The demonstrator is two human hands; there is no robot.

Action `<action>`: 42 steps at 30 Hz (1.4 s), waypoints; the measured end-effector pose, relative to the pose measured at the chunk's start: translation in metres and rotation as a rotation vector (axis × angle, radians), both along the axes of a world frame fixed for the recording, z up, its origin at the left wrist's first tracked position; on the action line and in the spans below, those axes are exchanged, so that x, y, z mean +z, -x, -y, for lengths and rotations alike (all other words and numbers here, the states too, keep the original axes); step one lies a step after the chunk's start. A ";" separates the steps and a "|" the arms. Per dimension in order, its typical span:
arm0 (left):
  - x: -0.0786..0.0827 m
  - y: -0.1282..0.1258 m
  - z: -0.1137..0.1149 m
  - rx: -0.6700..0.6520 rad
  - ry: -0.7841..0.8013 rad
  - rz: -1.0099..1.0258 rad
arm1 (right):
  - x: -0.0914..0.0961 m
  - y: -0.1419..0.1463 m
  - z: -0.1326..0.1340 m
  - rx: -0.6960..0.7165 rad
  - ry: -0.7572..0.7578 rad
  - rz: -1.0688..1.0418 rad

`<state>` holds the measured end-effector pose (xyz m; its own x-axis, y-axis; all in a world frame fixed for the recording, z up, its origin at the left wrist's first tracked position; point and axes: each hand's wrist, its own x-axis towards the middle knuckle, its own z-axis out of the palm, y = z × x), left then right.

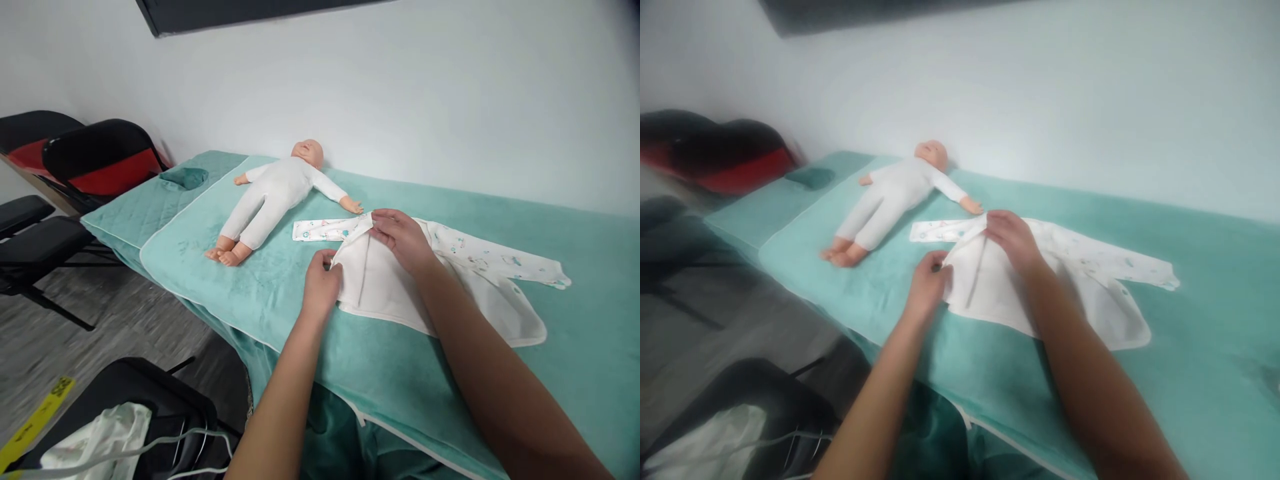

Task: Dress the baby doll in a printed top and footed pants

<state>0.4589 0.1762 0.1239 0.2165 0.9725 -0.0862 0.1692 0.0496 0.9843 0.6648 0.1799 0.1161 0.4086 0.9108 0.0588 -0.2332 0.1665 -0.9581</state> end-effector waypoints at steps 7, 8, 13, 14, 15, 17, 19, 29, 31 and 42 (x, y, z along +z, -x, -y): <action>-0.009 0.007 0.006 0.007 -0.209 -0.199 | -0.017 -0.008 -0.005 -0.132 0.113 0.415; -0.010 0.008 0.007 -0.006 -0.208 -0.199 | -0.019 -0.011 -0.006 -0.140 0.135 0.426; -0.011 0.009 0.007 -0.009 -0.112 -0.164 | -0.022 -0.013 -0.010 -0.094 0.085 0.317; -0.011 0.009 0.006 -0.001 -0.077 -0.147 | -0.022 -0.011 -0.010 -0.061 0.051 0.304; -0.011 0.009 0.005 0.010 -0.051 -0.130 | -0.021 -0.009 -0.011 -0.021 0.014 0.300; -0.013 0.008 0.005 0.044 -0.051 -0.108 | -0.021 -0.005 -0.012 0.062 -0.054 0.311; -0.016 0.008 0.007 0.096 -0.110 -0.101 | -0.021 -0.003 -0.012 0.094 -0.096 0.354; -0.031 0.011 0.015 0.213 -0.323 -0.056 | -0.015 -0.026 0.060 -0.374 0.248 1.294; -0.033 0.010 0.015 0.216 -0.349 -0.039 | -0.006 -0.037 0.085 -0.413 0.401 1.487; -0.040 0.010 0.015 0.171 -0.430 -0.080 | 0.009 -0.112 0.106 -0.379 0.618 0.966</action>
